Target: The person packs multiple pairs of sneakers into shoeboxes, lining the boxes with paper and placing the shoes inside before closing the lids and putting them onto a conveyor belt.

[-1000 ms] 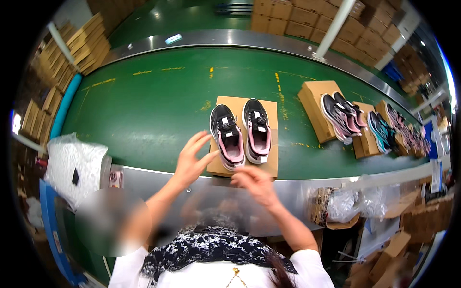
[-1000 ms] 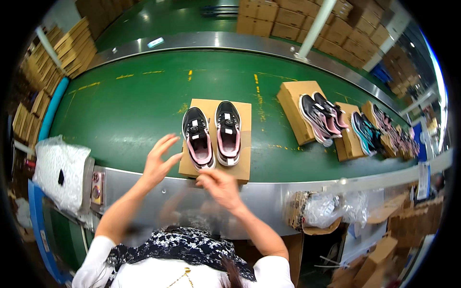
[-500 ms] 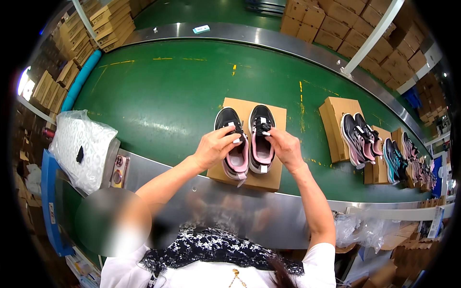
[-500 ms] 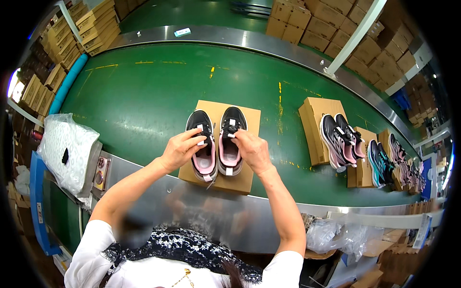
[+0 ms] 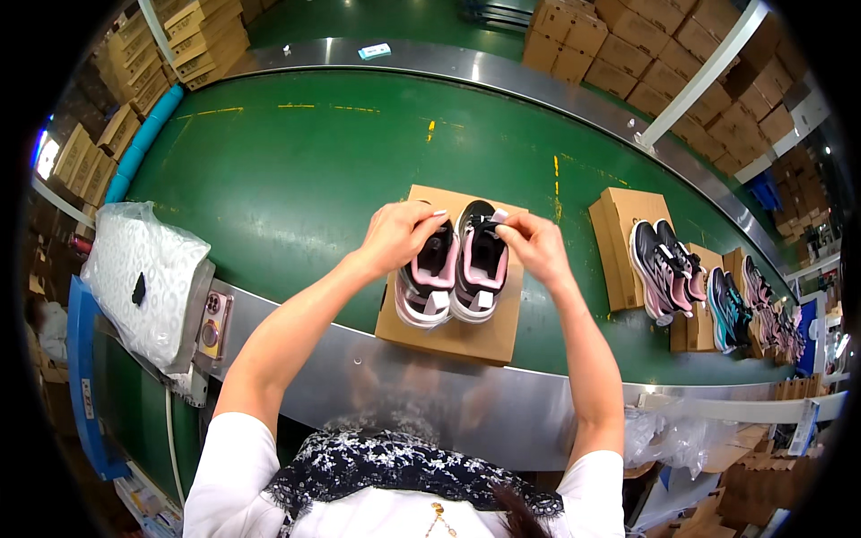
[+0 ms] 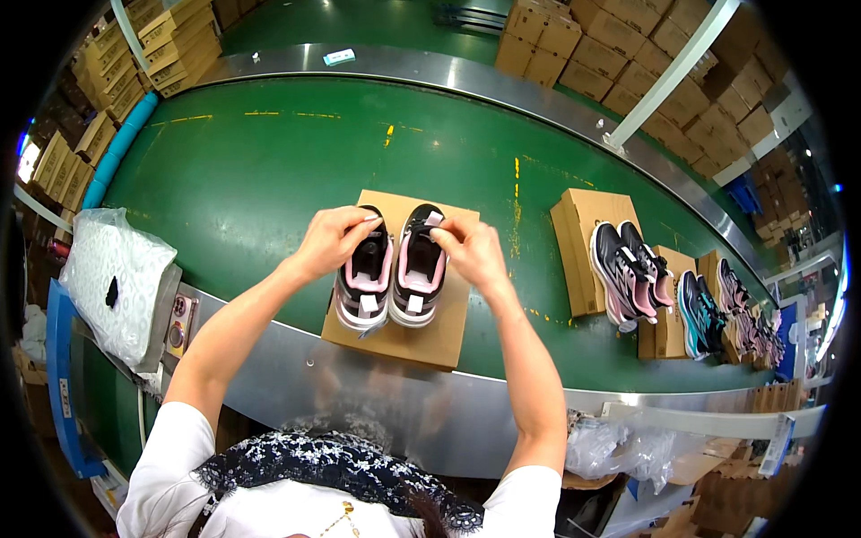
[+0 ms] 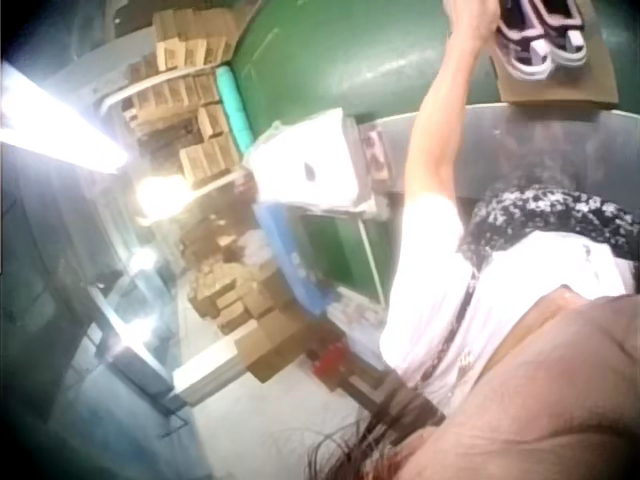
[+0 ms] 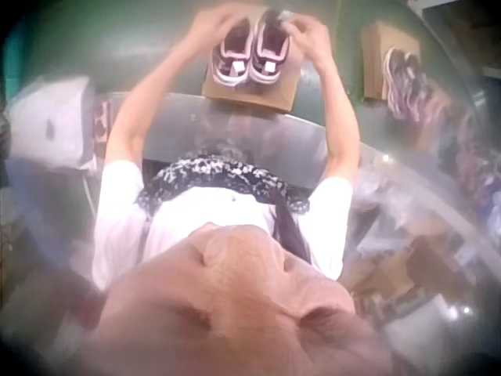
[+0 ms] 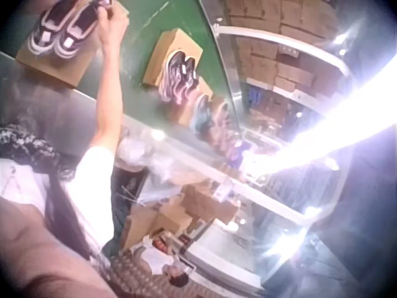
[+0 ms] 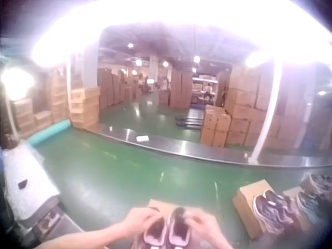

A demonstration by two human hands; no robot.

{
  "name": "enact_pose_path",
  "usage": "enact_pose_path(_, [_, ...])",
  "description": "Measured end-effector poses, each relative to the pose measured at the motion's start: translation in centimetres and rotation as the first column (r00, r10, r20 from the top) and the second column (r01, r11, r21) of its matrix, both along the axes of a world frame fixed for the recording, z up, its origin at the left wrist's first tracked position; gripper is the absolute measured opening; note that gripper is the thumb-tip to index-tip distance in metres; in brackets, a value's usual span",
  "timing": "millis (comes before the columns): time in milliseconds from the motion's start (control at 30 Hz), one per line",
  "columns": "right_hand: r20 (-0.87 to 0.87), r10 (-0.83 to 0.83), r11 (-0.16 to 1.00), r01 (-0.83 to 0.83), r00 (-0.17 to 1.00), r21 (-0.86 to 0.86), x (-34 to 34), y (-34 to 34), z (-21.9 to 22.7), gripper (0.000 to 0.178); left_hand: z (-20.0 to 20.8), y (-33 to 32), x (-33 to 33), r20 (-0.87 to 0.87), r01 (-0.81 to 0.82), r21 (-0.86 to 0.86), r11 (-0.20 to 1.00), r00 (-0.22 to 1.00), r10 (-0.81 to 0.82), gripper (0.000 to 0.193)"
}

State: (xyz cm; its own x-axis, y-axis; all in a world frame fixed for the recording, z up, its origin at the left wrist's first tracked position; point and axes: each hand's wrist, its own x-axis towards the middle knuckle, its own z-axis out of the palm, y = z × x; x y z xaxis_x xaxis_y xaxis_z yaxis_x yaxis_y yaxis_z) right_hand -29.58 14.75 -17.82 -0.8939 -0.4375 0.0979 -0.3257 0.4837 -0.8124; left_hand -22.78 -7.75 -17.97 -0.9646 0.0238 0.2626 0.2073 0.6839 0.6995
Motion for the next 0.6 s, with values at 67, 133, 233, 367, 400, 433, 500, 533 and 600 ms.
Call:
enact_pose_path(67, [-0.241,0.047,0.998,-0.033,0.969,0.062,3.7,-0.2,-0.8,0.017,-1.2,-0.5,3.2,-0.288,-0.007,0.029,1.0,0.957,0.015,0.012])
enact_pose_path(133, [-0.356,0.097,0.991,-0.057,0.93,0.121,7.1,0.8,-1.5,0.019,-1.4,-1.3,7.2,-0.329,-0.09,0.089,0.992,0.937,0.115,0.01])
enact_pose_path(233, [-0.474,0.109,0.992,-0.129,0.874,-0.011,12.0,1.8,-0.3,0.018,-1.7,-3.5,14.2,-0.365,-0.259,0.093,0.961,0.889,0.275,0.01])
enact_pose_path(367, [-0.507,0.444,0.877,-0.475,0.739,0.075,19.7,1.5,0.0,0.019,-4.4,-4.9,23.7,-0.312,-0.318,-0.036,0.947,0.904,0.292,0.011])
enact_pose_path(400, [-0.503,0.531,0.825,-0.55,0.682,0.126,21.3,1.6,-0.9,0.02,-5.4,-5.0,25.7,-0.236,-0.291,-0.083,0.953,0.935,0.265,0.012])
enact_pose_path(433, [-0.484,0.625,0.761,-0.616,0.612,0.204,22.4,1.9,-1.5,0.021,-6.2,-5.1,27.4,-0.155,-0.261,-0.13,0.957,0.958,0.24,0.013])
enact_pose_path(500, [-0.415,0.676,0.728,-0.639,0.608,0.25,24.2,2.3,-4.8,0.022,-6.3,-5.1,29.1,-0.111,-0.172,-0.187,0.967,0.982,0.153,0.014])
enact_pose_path(533, [-0.272,0.679,0.734,-0.636,0.682,0.237,24.7,2.2,-5.9,0.018,-5.7,-5.3,28.7,-0.139,-0.176,-0.184,0.967,0.979,0.152,0.013])
enact_pose_path(600, [0.04,0.691,0.707,-0.687,0.722,0.168,24.8,1.7,-5.8,0.022,-5.1,-5.5,26.8,-0.16,-0.231,-0.047,0.972,0.962,0.221,0.016])
